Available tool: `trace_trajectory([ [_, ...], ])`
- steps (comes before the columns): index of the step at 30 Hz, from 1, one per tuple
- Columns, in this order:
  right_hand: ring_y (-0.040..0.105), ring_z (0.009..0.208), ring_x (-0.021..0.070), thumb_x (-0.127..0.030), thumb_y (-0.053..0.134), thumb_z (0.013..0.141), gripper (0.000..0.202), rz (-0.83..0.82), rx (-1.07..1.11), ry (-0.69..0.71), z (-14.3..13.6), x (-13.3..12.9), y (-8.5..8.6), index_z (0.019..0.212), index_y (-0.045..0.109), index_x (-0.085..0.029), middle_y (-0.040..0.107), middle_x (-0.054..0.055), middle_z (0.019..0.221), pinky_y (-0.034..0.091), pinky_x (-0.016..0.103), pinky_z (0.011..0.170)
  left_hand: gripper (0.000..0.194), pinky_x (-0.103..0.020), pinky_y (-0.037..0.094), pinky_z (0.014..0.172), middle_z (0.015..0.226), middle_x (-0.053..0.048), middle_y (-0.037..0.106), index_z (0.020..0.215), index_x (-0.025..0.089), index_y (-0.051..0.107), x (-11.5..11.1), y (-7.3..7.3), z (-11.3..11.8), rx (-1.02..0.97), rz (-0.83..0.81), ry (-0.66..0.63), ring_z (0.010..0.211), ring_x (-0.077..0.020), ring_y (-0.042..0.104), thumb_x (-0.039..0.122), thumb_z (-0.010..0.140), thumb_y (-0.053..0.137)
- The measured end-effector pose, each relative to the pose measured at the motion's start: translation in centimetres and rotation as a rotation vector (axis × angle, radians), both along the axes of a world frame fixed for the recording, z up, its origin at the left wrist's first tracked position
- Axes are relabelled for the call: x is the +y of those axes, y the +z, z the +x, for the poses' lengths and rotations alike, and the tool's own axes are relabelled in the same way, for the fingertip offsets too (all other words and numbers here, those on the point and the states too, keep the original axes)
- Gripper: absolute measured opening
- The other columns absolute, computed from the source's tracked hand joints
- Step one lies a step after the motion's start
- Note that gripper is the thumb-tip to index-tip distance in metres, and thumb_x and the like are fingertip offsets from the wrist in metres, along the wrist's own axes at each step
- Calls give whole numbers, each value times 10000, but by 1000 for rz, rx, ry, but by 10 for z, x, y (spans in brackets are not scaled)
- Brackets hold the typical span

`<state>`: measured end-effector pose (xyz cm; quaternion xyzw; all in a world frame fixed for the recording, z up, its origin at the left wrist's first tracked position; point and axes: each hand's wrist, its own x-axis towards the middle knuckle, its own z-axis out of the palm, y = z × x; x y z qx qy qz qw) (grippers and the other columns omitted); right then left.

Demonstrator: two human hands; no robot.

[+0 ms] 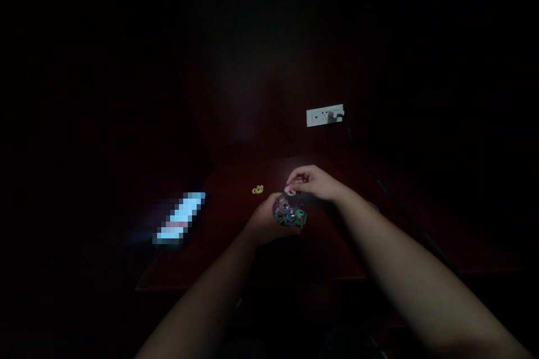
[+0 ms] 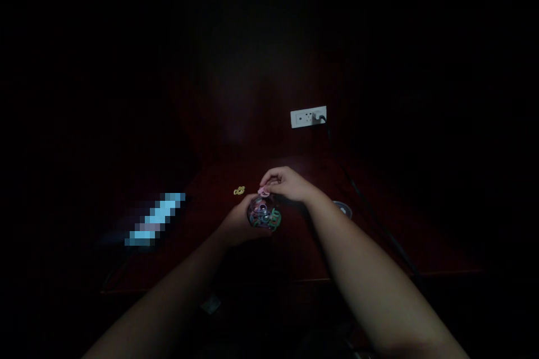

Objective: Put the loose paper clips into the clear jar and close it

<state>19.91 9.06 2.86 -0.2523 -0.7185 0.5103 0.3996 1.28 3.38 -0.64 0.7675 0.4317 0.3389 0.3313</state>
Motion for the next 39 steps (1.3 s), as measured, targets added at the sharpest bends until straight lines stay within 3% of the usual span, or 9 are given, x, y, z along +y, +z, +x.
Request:
trace_trajectory([
  [6, 593, 571, 106, -283, 711, 628, 231, -47, 46, -57, -1, 0, 0, 755, 581, -142, 661, 19, 669, 474, 251, 556, 829, -378, 443, 867, 1141, -84, 573, 1188, 196, 433, 0, -1, 1, -51, -5, -31, 1010, -240, 560, 288, 460, 818],
  [17, 613, 637, 121, -315, 714, 623, 243, 17, 29, -92, -2, -3, 3, 724, 574, -144, 655, 21, 673, 486, 277, 635, 835, -398, 450, 852, 1119, -92, 584, 1185, 192, 439, -1, 1, 0, -61, -25, -24, 981, -247, 573, 299, 450, 820],
  [39, 572, 558, 99, -300, 723, 608, 240, 28, -13, -97, -3, -3, 1, 700, 563, -146, 615, -3, 601, 442, 226, 523, 819, -387, 452, 855, 1099, -86, 599, 1173, 191, 448, -2, 4, 1, -56, -44, -21, 986, -244, 578, 280, 449, 820],
])
